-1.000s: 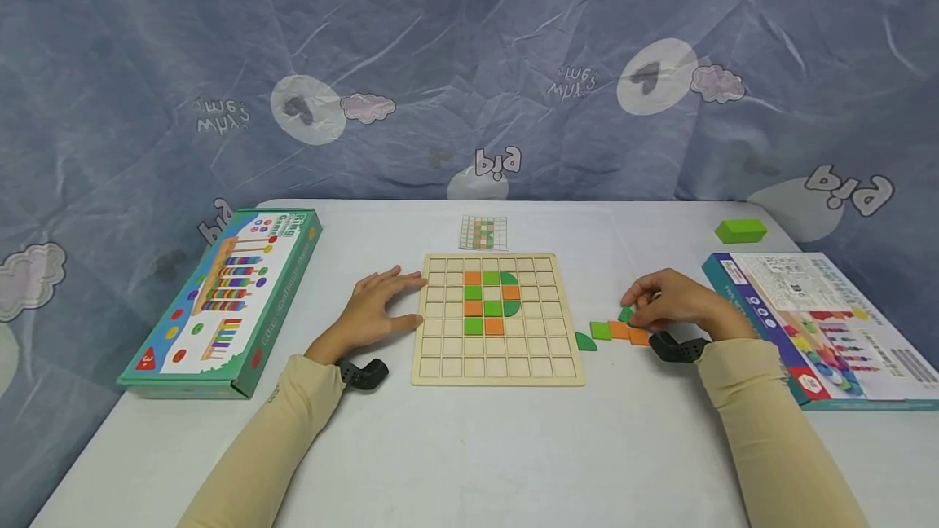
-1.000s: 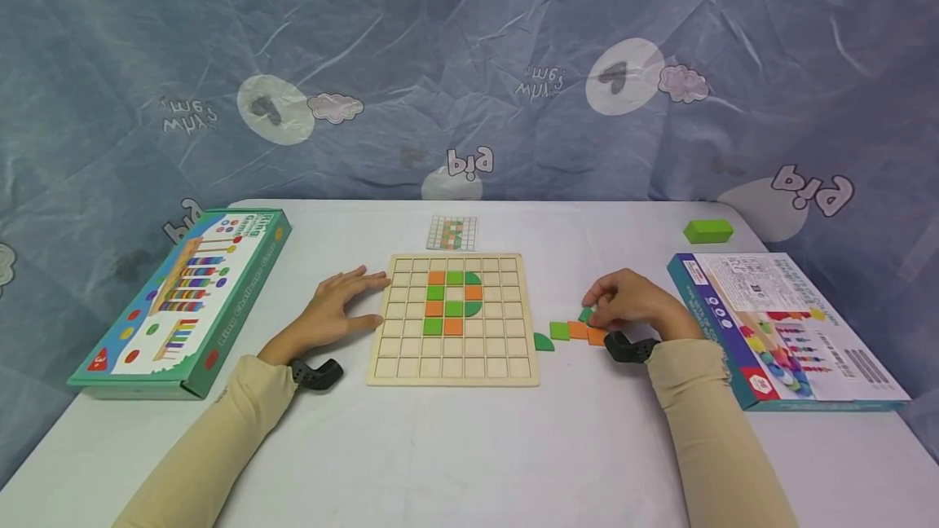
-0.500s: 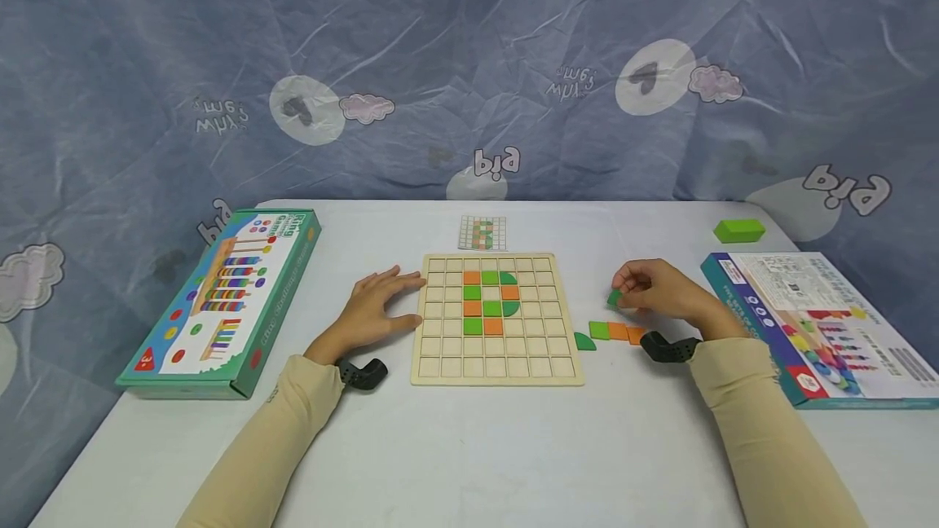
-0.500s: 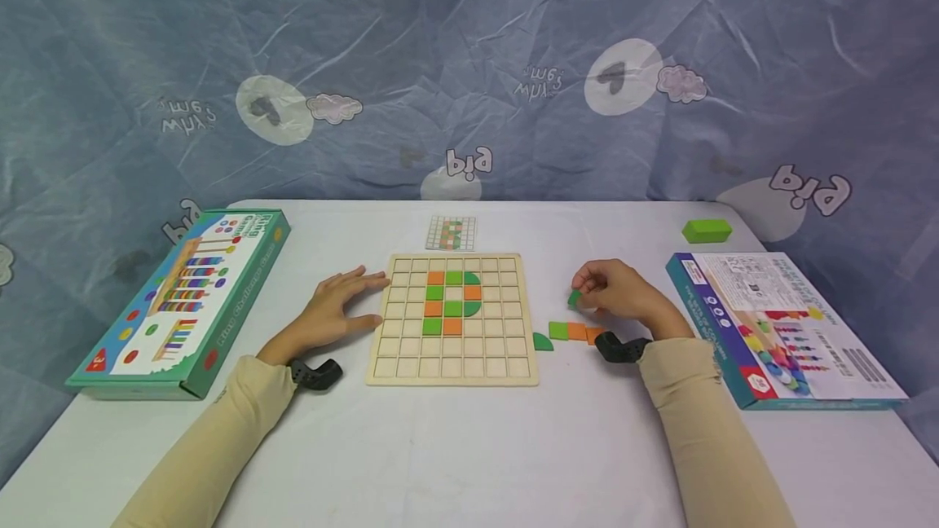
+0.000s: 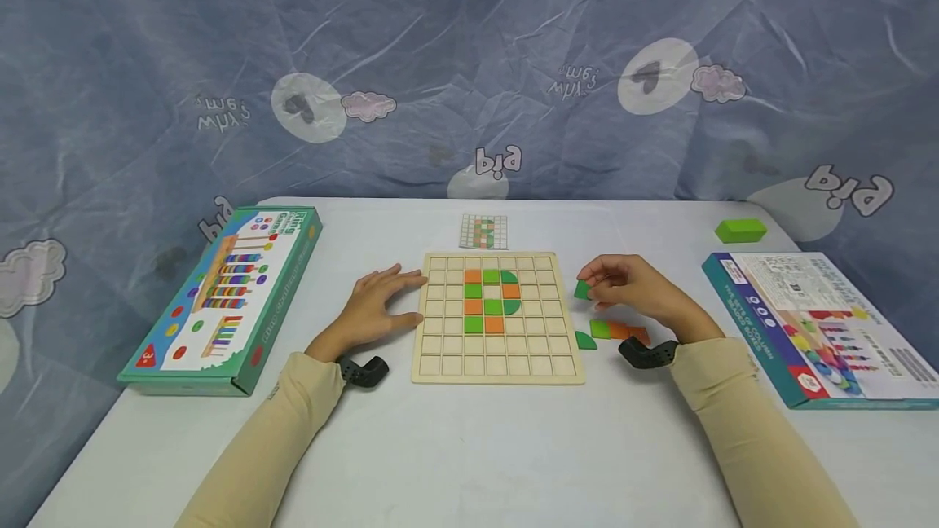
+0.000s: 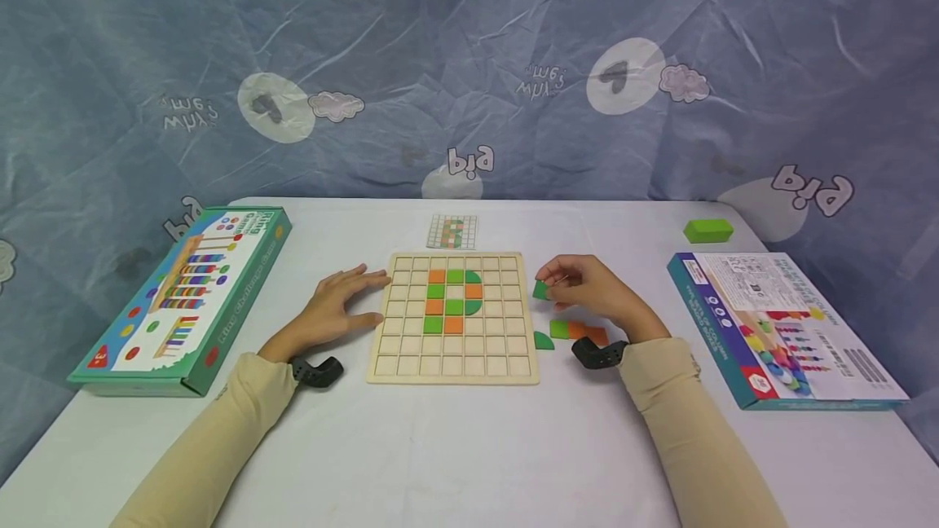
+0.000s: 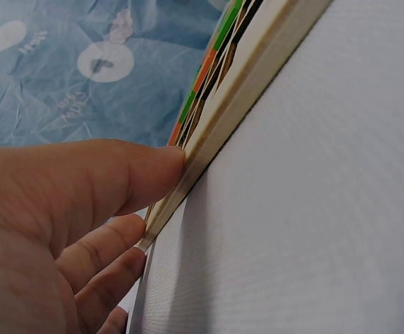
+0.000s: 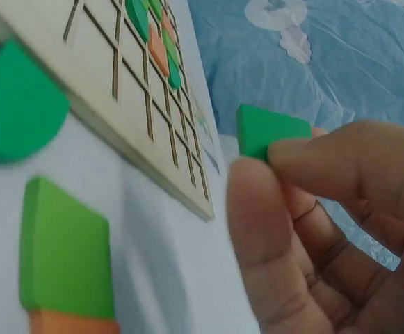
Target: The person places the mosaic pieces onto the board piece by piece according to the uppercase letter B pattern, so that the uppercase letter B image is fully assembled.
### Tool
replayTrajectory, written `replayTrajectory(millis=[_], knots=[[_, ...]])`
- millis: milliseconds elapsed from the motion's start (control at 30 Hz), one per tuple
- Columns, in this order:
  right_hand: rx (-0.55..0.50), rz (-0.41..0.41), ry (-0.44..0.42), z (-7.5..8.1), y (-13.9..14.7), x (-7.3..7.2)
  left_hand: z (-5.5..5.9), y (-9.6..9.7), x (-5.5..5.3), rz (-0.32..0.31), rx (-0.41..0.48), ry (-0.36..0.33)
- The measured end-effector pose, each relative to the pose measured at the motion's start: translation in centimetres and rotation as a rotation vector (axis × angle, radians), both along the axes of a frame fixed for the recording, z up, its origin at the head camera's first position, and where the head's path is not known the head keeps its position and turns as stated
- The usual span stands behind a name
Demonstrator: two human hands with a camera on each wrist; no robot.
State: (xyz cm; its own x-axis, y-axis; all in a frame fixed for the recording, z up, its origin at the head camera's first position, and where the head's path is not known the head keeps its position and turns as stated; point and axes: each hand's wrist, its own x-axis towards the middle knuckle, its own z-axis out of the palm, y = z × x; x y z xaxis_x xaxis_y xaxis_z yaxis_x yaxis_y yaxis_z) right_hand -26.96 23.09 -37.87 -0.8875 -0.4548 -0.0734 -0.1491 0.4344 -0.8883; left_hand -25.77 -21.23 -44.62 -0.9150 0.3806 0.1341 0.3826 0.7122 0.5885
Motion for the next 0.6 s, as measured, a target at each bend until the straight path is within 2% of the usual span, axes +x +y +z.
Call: replayTrajectory(millis=[233,433,600], knots=[[-0.061,0.012,-0.082,-0.4,-1.9,0.1,0.2,0.1,0.0,-0.002,-0.004,-0.002],[-0.090,0.054,-0.106,-1.1,-3.5,0.2,0.0,0.0,0.0,-0.004,-0.002,0.003],[-0.102,0.049,-0.121,-1.7,-4.7,0.3,0.0,-0.1,0.0,-0.008,0.003,0.004]])
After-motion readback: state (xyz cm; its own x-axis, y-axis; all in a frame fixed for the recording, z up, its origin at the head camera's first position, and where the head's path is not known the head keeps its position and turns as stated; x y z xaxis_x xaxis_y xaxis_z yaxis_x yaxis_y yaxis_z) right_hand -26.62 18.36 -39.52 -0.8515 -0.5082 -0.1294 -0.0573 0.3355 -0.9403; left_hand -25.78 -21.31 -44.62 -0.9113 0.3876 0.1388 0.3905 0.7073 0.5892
